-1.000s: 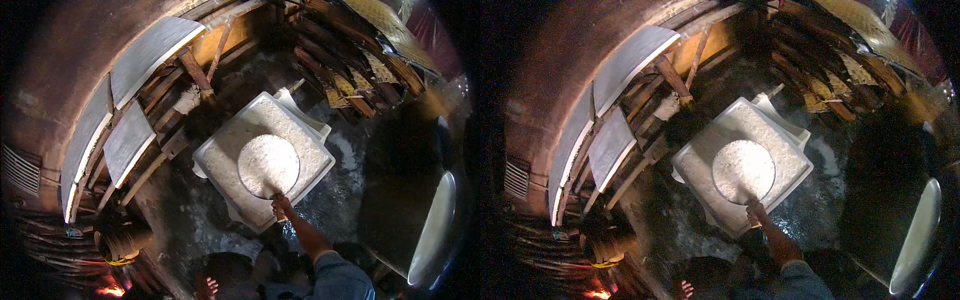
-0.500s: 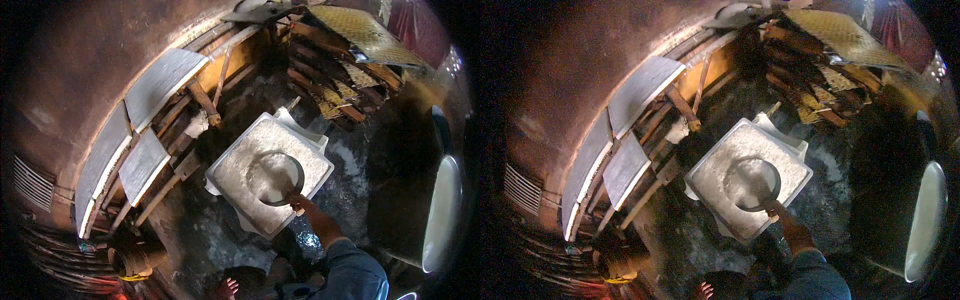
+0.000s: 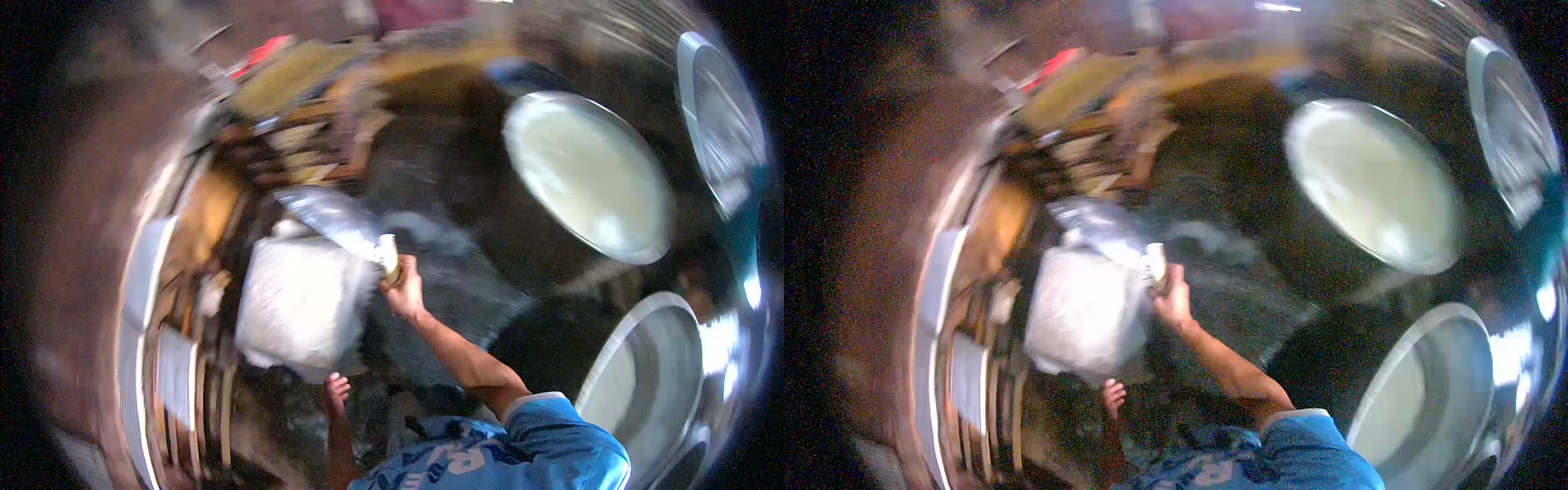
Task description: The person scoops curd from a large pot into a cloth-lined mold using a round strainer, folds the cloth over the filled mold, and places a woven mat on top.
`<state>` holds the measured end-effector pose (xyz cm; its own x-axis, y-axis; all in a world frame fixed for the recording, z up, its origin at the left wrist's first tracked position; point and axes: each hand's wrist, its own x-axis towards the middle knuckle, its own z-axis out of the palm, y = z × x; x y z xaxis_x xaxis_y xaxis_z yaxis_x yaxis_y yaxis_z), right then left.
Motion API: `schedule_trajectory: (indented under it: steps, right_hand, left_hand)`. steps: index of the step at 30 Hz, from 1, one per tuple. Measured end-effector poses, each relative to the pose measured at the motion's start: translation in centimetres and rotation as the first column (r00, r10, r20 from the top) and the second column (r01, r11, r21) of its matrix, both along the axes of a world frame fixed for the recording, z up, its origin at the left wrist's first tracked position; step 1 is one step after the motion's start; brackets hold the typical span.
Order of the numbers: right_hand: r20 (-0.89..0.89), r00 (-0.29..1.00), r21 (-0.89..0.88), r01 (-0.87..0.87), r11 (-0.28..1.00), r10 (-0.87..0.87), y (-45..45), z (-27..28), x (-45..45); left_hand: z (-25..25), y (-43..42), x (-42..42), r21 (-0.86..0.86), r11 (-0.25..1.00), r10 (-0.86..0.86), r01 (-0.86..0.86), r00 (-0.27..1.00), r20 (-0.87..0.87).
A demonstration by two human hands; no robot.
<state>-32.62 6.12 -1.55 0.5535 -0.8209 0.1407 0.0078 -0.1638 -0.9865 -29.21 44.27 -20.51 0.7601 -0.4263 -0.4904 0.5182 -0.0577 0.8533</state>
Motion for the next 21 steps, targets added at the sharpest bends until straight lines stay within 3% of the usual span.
schedule_trajectory:
  steps: [1, 3, 5, 6, 7, 8, 9, 10, 11, 13, 14, 15, 17, 18, 19, 20, 21]
  right_hand:
    - [0.068, 0.998, 0.057, -0.007, 0.998, 0.003, -2.4, 0.2, -6.4]
    - [0.001, 0.997, -0.182, 0.072, 0.981, -0.073, -5.9, 3.5, -19.8]
    - [0.017, 0.975, -0.164, 0.222, 0.961, -0.222, -7.8, 3.3, -32.2]
    - [-0.172, 0.956, -0.111, 0.219, 0.969, -0.236, -8.1, -0.3, -37.9]
    - [-0.195, 0.891, -0.228, 0.367, 0.902, -0.411, -7.7, -4.5, -43.4]
    - [-0.264, 0.755, -0.238, 0.552, 0.799, -0.600, -6.0, -3.2, -48.5]
    - [-0.381, 0.679, -0.250, 0.578, 0.777, -0.628, -4.2, -2.8, -53.9]
    - [-0.361, 0.729, 0.118, 0.654, 0.747, -0.581, -2.9, -5.7, -58.8]
    - [-0.419, 0.669, 0.077, 0.699, 0.711, -0.613, -1.2, -10.9, -64.2]
    - [-0.502, 0.537, 0.138, 0.824, 0.550, -0.679, 2.6, -14.7, -73.1]
    - [-0.658, 0.456, 0.131, 0.853, 0.504, -0.600, 3.6, -18.3, -77.5]
    - [-0.791, 0.368, 0.121, 0.877, 0.465, -0.489, 4.6, -21.8, -81.3]
    - [-0.897, 0.221, 0.011, 0.877, 0.481, -0.383, 4.4, -26.4, -87.3]
    - [-0.879, 0.261, 0.173, 0.954, 0.245, -0.398, 2.9, -26.4, -88.5]
    - [-0.913, 0.214, 0.136, 0.963, 0.234, -0.348, 1.4, -27.0, -89.6]
    - [-0.941, 0.167, 0.102, 0.969, 0.225, -0.294, -0.2, -27.5, -90.8]
    - [-0.968, 0.120, 0.080, 0.980, 0.181, -0.220, -0.6, -32.8, -91.8]
  left_hand:
    - [-1.0, -2.7, -0.1, -0.002, 0.990, -0.140, 0.140, 0.987, -0.082]
    - [6.6, -14.7, -9.4, 0.243, 0.950, -0.229, 0.196, 0.967, 0.113]
    - [8.7, -23.0, -16.9, 0.267, 0.853, -0.492, 0.447, 0.861, 0.129]
    - [9.2, -26.5, -20.2, 0.250, 0.791, -0.593, 0.559, 0.801, 0.084]
    - [9.4, -29.7, -24.0, 0.239, 0.714, -0.684, 0.658, 0.729, 0.037]
    - [9.1, -32.3, -27.3, 0.181, 0.635, -0.769, 0.751, 0.637, 0.054]
    - [9.0, -34.5, -30.5, 0.126, 0.547, -0.837, 0.827, 0.542, 0.076]
    - [9.7, -37.0, -34.0, 0.192, 0.475, -0.880, 0.859, 0.463, 0.110]
    - [10.0, -38.9, -37.4, 0.261, 0.419, -0.908, 0.870, 0.396, 0.137]
    - [10.2, -41.6, -41.6, 0.316, 0.348, -0.934, 0.883, 0.296, 0.201]
    - [9.9, -43.2, -43.6, 0.346, 0.317, -0.941, 0.883, 0.245, 0.235]
    - [11.3, -44.5, -46.0, 0.413, 0.288, -0.956, 0.864, 0.233, 0.179]
    - [7.6, -45.5, -46.7, 0.527, 0.334, -0.942, 0.782, 0.295, 0.161]
    - [7.6, -45.5, -47.6, 0.473, 0.347, -0.934, 0.810, 0.346, 0.092]
    - [9.2, -46.0, -49.5, 0.532, 0.337, -0.931, 0.777, 0.361, 0.062]
    - [7.4, -45.9, -49.4, 0.508, 0.392, -0.903, 0.767, 0.426, 0.055]
    - [6.0, -45.3, -48.9, 0.489, 0.445, -0.872, 0.750, 0.488, 0.045]
